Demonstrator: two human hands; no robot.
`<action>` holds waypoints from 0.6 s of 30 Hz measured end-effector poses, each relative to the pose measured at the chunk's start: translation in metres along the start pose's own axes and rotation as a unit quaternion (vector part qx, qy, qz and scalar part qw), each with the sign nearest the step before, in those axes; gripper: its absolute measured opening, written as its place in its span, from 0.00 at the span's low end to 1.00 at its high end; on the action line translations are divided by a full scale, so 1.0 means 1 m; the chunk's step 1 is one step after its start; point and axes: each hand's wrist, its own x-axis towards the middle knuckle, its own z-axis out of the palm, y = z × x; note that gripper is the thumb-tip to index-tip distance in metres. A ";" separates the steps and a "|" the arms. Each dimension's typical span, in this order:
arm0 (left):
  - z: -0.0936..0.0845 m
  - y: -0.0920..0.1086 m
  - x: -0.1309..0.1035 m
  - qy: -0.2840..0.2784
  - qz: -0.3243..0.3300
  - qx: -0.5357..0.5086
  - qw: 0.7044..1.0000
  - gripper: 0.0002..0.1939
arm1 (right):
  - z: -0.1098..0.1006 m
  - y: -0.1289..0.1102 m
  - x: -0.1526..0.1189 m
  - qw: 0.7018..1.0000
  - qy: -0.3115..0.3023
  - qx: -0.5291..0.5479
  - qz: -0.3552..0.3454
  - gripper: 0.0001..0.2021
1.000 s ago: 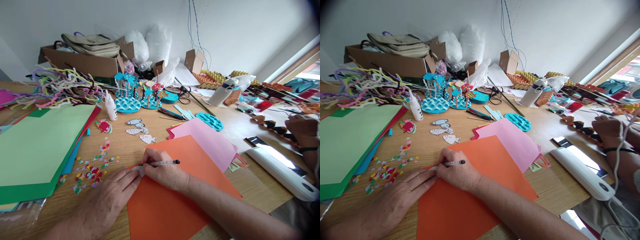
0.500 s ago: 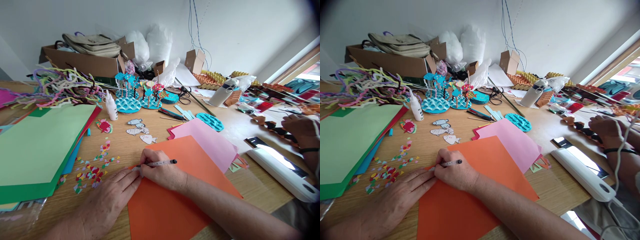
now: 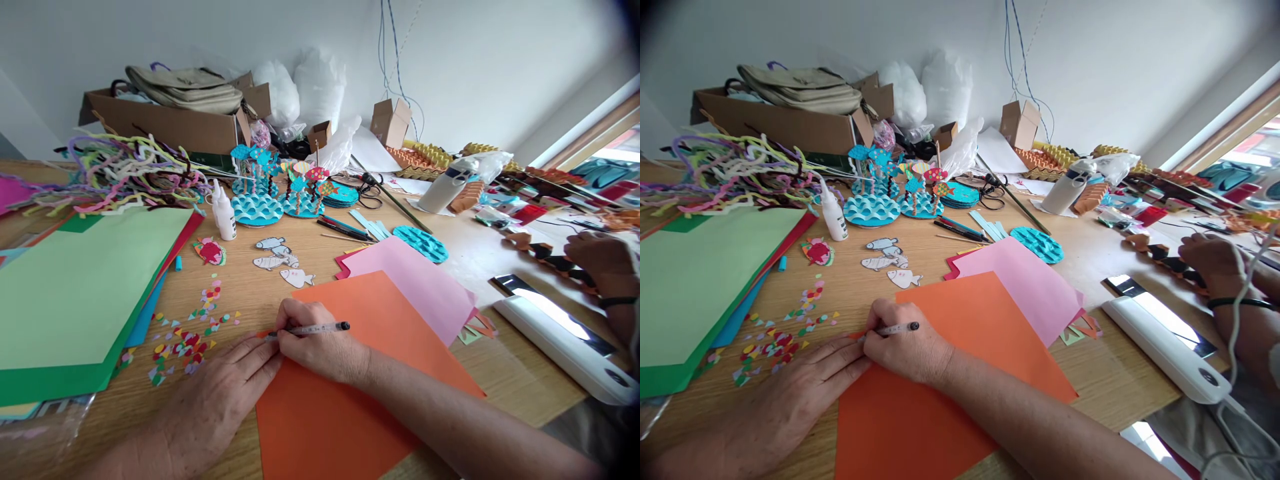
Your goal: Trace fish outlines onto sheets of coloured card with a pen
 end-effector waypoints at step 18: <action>-0.008 0.004 0.001 -0.014 0.016 0.025 0.999 0.28 | 0.000 0.016 -0.010 0.958 0.041 -0.231 -0.167 0.06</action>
